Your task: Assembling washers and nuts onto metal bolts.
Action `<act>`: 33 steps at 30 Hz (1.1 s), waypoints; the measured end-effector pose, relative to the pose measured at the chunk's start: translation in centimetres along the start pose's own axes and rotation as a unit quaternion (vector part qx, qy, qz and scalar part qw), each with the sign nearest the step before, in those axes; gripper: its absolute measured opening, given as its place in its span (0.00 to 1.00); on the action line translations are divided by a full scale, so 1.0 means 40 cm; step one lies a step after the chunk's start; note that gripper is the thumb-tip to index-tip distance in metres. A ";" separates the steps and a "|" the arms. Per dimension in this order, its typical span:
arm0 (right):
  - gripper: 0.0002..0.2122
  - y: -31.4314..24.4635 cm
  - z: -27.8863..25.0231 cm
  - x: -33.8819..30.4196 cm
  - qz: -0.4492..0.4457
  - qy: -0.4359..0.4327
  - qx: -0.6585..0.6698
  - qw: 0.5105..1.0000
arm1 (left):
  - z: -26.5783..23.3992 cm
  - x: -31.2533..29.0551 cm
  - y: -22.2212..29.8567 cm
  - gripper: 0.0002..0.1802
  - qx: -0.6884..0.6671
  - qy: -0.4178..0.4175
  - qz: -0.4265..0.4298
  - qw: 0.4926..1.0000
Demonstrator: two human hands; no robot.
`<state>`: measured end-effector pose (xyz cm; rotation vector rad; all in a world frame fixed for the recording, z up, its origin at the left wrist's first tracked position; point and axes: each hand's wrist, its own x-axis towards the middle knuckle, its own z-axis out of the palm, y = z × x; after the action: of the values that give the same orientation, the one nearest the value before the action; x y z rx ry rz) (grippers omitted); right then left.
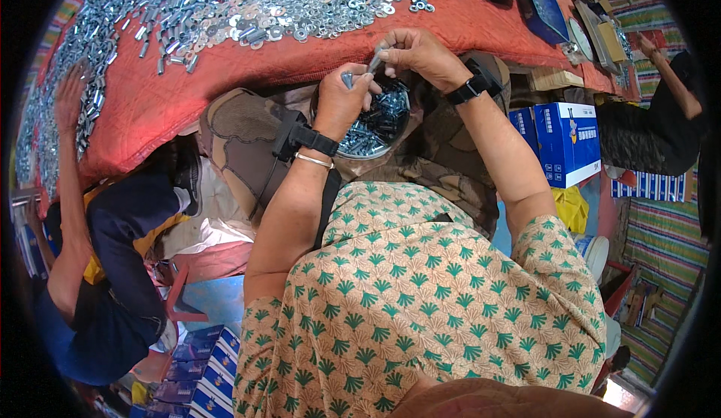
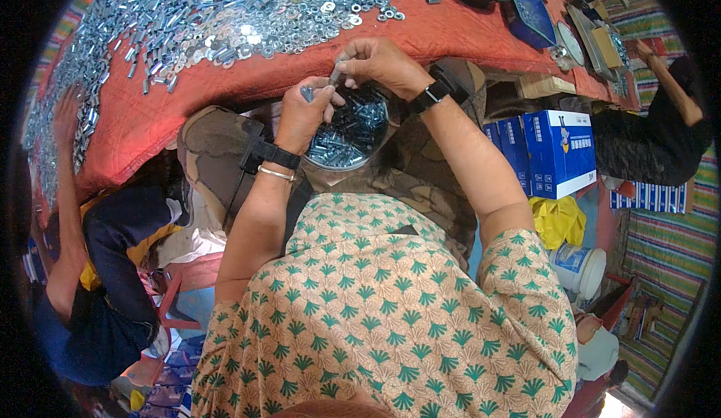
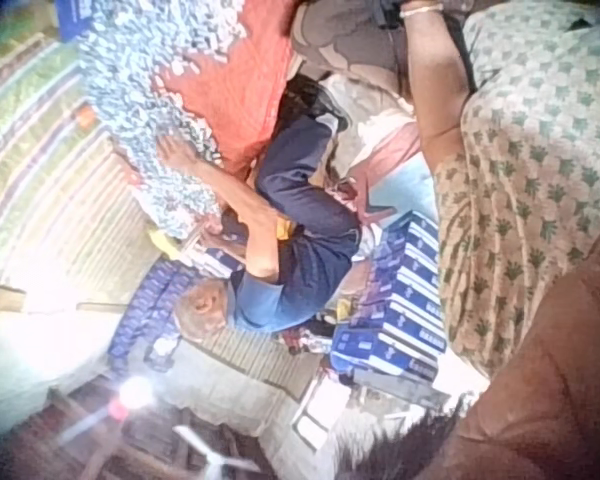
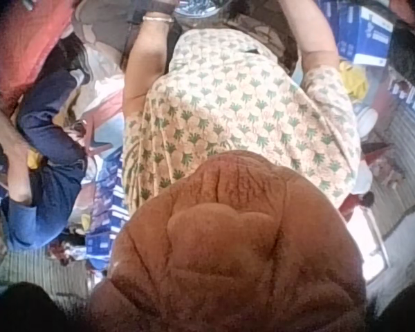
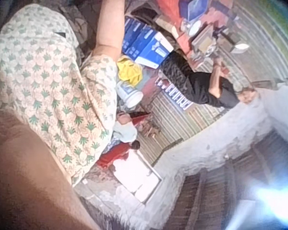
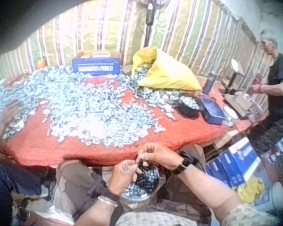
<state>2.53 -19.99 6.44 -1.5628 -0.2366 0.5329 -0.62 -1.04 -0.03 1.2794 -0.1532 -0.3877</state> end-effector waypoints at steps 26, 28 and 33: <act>0.10 0.050 -0.140 0.156 -0.213 0.302 -0.498 0.785 | -0.003 0.037 0.015 0.09 -0.181 0.044 -0.033 0.982; 0.09 0.052 -0.145 0.149 -0.204 0.315 -0.449 0.810 | 0.003 0.037 0.020 0.09 -0.190 0.035 -0.038 0.980; 0.08 0.003 -0.093 0.109 -0.100 0.231 -0.218 0.943 | 0.011 0.047 0.014 0.09 -0.205 0.024 -0.041 0.978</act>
<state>8.03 -21.24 5.45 -2.0160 -0.1548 -0.0642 1.07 -1.98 0.43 0.8874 0.0222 -0.4335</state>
